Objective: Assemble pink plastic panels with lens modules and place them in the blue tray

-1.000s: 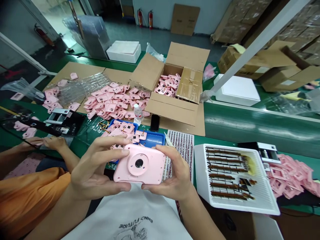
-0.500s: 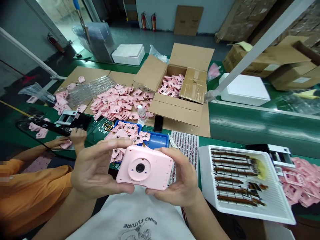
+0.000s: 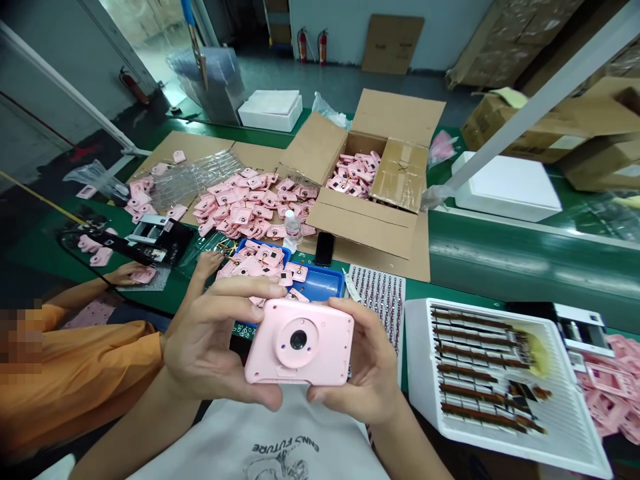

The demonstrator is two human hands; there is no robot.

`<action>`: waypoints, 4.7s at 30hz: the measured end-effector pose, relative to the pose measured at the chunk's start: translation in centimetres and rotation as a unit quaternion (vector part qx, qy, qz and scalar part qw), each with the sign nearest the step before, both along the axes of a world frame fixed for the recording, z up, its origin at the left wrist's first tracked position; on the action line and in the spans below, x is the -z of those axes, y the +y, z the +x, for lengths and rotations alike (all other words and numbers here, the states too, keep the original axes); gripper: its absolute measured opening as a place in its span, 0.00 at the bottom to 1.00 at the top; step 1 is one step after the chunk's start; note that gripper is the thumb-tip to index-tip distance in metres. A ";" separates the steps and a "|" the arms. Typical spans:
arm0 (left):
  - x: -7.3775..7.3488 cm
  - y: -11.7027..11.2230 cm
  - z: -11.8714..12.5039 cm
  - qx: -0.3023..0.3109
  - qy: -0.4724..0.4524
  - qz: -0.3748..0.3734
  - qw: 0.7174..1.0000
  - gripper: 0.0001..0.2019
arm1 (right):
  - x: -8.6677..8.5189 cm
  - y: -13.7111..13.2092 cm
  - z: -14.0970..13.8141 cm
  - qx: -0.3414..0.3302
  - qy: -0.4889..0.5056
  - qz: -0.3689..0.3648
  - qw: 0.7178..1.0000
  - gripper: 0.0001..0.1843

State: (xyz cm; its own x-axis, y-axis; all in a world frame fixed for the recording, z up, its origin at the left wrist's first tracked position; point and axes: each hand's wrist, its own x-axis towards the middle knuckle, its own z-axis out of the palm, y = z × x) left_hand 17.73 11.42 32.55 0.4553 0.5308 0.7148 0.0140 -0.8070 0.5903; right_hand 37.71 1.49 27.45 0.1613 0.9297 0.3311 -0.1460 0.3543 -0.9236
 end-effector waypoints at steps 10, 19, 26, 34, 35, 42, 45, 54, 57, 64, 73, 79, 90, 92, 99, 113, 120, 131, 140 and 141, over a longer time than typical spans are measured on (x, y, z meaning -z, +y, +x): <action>0.2 -0.5 0.0 0.021 -0.035 -0.027 0.999 0.40 | 0.0 -0.1 -0.1 -0.002 -0.002 0.006 1.000 0.42; 0.1 -0.3 -0.4 0.038 -0.027 -0.027 0.999 0.39 | 0.2 -0.3 -0.1 -0.013 0.019 0.001 1.000 0.43; 0.3 -0.7 -0.4 0.040 -0.051 -0.055 0.996 0.37 | 0.1 -0.3 -0.5 -0.026 0.044 -0.020 0.998 0.42; 0.2 -0.6 -0.5 0.031 -0.039 0.005 0.999 0.41 | 0.3 -0.4 -0.6 -0.025 0.049 -0.028 0.998 0.43; 0.2 -0.5 -0.5 0.027 -0.039 0.010 0.999 0.41 | 0.2 -0.5 -0.6 -0.025 0.046 -0.025 0.998 0.43; 0.4 0.1 -1.4 0.040 -0.044 0.009 0.998 0.40 | -0.3 -0.3 -0.7 -0.041 0.021 0.007 0.999 0.45; 0.8 0.2 -1.7 0.040 -0.062 0.017 0.997 0.45 | -0.4 -0.2 -0.9 -0.040 0.008 0.022 0.999 0.47; 0.6 -0.1 -1.9 -0.008 -0.059 0.018 0.998 0.42 | -0.8 0.2 -0.9 -0.044 -0.029 0.042 0.998 0.51; 0.5 -0.1 -2.2 -0.013 -0.058 0.010 0.998 0.41 | -0.9 0.3 -0.8 -0.049 -0.034 0.050 0.997 0.51; -0.6 -0.9 1.0 0.011 0.000 -0.119 0.993 0.38 | -1.2 0.3 -0.7 -0.051 -0.043 0.050 0.997 0.55; -0.2 -0.1 -0.8 0.006 -0.026 -0.089 0.996 0.41 | -1.8 0.3 -0.6 -0.029 -0.058 0.052 0.997 0.54; 0.6 0.5 -2.2 -0.010 -0.043 -0.038 0.998 0.39 | -2.1 0.4 -0.6 -0.046 -0.024 0.049 0.997 0.53; 0.9 0.5 -1.3 -0.001 -0.062 -0.043 0.997 0.40 | -2.1 0.4 -0.2 -0.078 0.000 0.032 0.996 0.56; 1.2 0.5 -0.7 -0.005 -0.095 -0.037 0.995 0.39 | -1.9 0.3 0.0 -0.078 -0.003 0.027 0.997 0.56; 2.3 0.8 -0.4 0.023 -0.133 -0.041 0.990 0.40 | -1.4 -0.1 0.2 -0.071 0.002 0.010 0.997 0.53; 1.5 0.6 -0.5 0.023 -0.099 -0.032 0.994 0.44 | -1.4 0.0 -0.2 -0.048 0.014 0.015 0.999 0.53; 1.7 0.6 -0.4 0.023 -0.108 -0.035 0.993 0.35 | -1.7 -0.3 -0.2 -0.031 -0.013 -0.001 0.999 0.51; -1.6 -2.5 -0.3 0.032 0.171 0.006 0.985 0.16 | -2.7 -0.2 -1.2 0.064 -0.145 0.019 0.987 0.49; -2.7 -2.7 -0.6 0.019 0.211 -0.033 0.977 0.15 | -2.6 -0.3 -0.7 0.048 -0.133 -0.001 0.990 0.46; -2.8 -2.8 -0.6 0.018 0.215 -0.038 0.976 0.15 | -2.5 -0.3 -0.6 0.048 -0.129 -0.008 0.990 0.46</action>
State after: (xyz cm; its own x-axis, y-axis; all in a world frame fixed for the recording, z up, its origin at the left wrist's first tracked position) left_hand 17.15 8.67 35.32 0.7237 0.5526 0.4133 0.2452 -0.7658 0.5945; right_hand 37.12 1.18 29.97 0.1608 0.9194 0.3589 0.1288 0.3410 -0.9312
